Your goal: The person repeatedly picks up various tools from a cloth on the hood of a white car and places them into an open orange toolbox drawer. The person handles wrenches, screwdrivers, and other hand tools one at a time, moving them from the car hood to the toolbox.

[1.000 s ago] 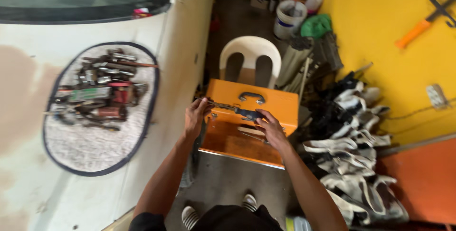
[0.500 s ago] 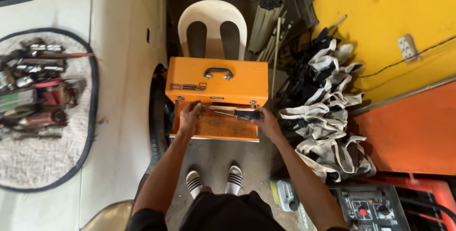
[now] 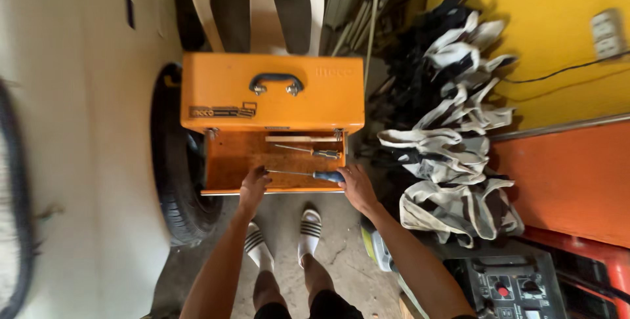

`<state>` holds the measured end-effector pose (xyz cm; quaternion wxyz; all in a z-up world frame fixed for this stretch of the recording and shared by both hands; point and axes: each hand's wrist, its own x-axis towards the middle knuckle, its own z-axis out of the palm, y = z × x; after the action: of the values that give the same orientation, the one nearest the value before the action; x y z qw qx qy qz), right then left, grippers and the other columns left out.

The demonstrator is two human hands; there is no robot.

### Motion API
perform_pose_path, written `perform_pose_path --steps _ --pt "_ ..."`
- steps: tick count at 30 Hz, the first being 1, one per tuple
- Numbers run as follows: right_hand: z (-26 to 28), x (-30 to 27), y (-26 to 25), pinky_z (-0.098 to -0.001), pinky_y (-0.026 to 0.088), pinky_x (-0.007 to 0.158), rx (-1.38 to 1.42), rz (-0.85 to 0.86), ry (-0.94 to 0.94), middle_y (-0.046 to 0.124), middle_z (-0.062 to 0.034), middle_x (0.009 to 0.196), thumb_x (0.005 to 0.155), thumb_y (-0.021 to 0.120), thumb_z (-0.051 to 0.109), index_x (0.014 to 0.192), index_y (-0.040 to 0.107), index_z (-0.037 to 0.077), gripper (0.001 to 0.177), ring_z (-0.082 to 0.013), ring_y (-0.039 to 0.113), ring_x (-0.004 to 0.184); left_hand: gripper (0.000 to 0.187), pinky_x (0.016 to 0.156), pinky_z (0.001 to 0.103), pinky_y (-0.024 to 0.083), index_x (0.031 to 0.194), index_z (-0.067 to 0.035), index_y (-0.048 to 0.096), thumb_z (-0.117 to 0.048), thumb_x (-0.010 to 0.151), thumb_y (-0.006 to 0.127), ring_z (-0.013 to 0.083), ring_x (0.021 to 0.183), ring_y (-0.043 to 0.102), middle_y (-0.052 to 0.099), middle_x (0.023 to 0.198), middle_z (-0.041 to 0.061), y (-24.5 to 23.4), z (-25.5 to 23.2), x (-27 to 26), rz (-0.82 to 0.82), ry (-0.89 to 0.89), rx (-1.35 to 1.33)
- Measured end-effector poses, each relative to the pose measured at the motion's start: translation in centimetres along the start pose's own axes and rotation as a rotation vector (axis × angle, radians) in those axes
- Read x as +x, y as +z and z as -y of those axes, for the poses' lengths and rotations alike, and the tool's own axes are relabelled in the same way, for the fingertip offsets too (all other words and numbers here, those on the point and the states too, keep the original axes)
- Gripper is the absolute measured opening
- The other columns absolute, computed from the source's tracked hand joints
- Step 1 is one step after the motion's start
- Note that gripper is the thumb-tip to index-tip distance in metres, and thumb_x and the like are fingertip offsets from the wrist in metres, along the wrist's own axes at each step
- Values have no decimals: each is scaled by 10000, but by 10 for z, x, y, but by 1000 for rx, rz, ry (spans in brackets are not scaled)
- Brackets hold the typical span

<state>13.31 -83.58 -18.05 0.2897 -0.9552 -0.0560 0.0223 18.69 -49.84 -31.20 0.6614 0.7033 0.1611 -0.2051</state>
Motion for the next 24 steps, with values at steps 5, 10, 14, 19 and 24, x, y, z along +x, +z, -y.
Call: perform_pose_path --steps 5,10,14,19,24 --pt "-34 31 49 -452 434 964 -201 53 -75 642 -117 1158 796 773 116 1194 653 37 423 -327 549 1100 443 915 467 528 1353 -57 606 -191 934 659 392 1099 669 726 1184 185 10 44 44 -119 196 580" --pt "-58 54 84 -458 412 956 -388 180 -92 652 -93 1166 866 734 170 1257 660 53 415 -290 538 1118 373 931 476 538 1308 -44 602 -165 957 638 416 1116 669 707 1210 205 8 63 66 -112 293 599" --pt "-65 60 99 -456 413 920 -472 78 -80 638 -86 1250 850 715 183 1217 674 89 380 -274 528 1178 419 967 463 526 1334 -38 602 -115 924 637 412 1147 645 671 1270 212 8 67 72 -87 325 569" --pt "-78 64 104 -475 411 915 -531 26 -73 606 -101 1177 859 704 209 1197 679 99 355 -281 528 1149 509 1063 484 460 1417 -13 534 -102 926 630 440 1257 556 603 1367 243 17 71 76 -59 448 602" --pt "-85 76 104 -458 401 916 -532 -4 -51 585 -71 1077 910 660 165 1245 677 113 339 -262 528 1088 590 1091 473 444 1480 -32 454 -132 922 618 469 1281 507 525 1421 261 27 75 79 -72 238 671"
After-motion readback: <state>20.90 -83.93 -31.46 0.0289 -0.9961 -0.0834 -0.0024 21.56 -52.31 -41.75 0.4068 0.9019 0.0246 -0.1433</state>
